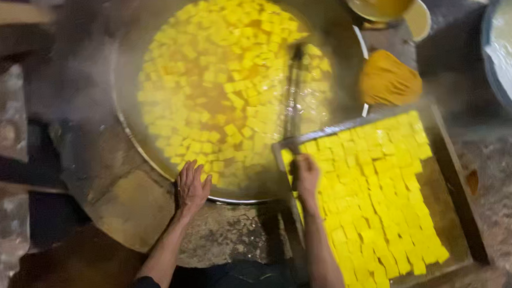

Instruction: The person uses a slotted spatula to transfer yellow tofu cubes from a large steaming wok into a rectangular tray. They repeatedly scoop the cubes and arrange them in rows within the tray.

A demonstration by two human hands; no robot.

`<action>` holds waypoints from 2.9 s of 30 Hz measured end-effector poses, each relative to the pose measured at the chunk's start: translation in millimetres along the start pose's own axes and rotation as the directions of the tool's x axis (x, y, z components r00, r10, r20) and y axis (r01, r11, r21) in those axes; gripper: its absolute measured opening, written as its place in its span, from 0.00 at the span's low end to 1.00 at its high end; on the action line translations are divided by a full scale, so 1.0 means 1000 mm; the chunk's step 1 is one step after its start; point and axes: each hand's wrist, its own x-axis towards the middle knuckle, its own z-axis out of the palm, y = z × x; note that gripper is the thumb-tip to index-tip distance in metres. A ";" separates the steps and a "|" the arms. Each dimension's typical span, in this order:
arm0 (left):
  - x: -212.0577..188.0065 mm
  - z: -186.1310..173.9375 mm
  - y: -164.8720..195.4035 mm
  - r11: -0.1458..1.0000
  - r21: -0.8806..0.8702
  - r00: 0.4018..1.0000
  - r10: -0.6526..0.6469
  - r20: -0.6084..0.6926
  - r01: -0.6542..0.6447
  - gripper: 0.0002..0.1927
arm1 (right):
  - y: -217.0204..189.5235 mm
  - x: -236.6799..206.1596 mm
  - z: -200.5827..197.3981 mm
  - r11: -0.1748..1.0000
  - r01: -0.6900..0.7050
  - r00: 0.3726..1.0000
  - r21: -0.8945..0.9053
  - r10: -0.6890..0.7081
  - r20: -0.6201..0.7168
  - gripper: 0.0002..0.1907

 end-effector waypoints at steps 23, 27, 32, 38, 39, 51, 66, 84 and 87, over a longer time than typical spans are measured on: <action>-0.013 -0.013 -0.031 0.995 -0.048 0.964 -0.075 0.254 0.091 0.27 | 0.113 0.000 0.174 0.699 -0.297 0.954 -0.650 0.248 -0.169 0.23; -0.011 -0.014 -0.031 0.989 -0.075 0.951 -0.101 0.291 0.128 0.27 | 0.107 -0.001 0.172 0.709 -0.334 0.942 -0.621 0.264 -0.206 0.22; -0.009 -0.015 -0.029 0.986 -0.054 0.933 -0.129 0.335 0.155 0.28 | 0.107 0.023 0.196 0.792 -0.317 0.943 -0.522 0.320 -0.086 0.21; -0.009 -0.018 -0.028 0.977 -0.068 0.910 -0.160 0.382 0.200 0.28 | 0.110 0.065 0.244 0.602 -0.264 0.947 -0.753 0.309 -0.085 0.28; -0.009 -0.017 -0.029 0.976 -0.069 0.906 -0.164 0.390 0.206 0.27 | 0.110 0.076 0.252 0.557 -0.211 0.958 -0.803 0.282 -0.057 0.30; -0.014 -0.006 -0.030 0.962 -0.099 0.938 -0.220 0.267 0.254 0.23 | 0.107 0.108 0.280 0.968 -0.146 0.988 -0.205 0.134 -0.071 0.19; -0.017 -0.009 -0.032 0.989 -0.086 0.962 -0.096 0.254 0.122 0.24 | 0.114 -0.018 0.117 0.362 -0.190 0.940 -0.913 0.336 -0.062 0.27; -0.029 0.009 -0.041 0.982 -0.062 0.942 -0.152 0.300 0.178 0.21 | 0.097 0.059 0.219 0.698 -0.345 0.914 -0.628 0.402 -0.055 0.25; -0.024 0.003 -0.038 0.982 -0.115 0.967 -0.119 0.224 0.147 0.19 | 0.100 0.054 0.223 0.724 -0.384 0.902 -0.573 0.427 -0.064 0.26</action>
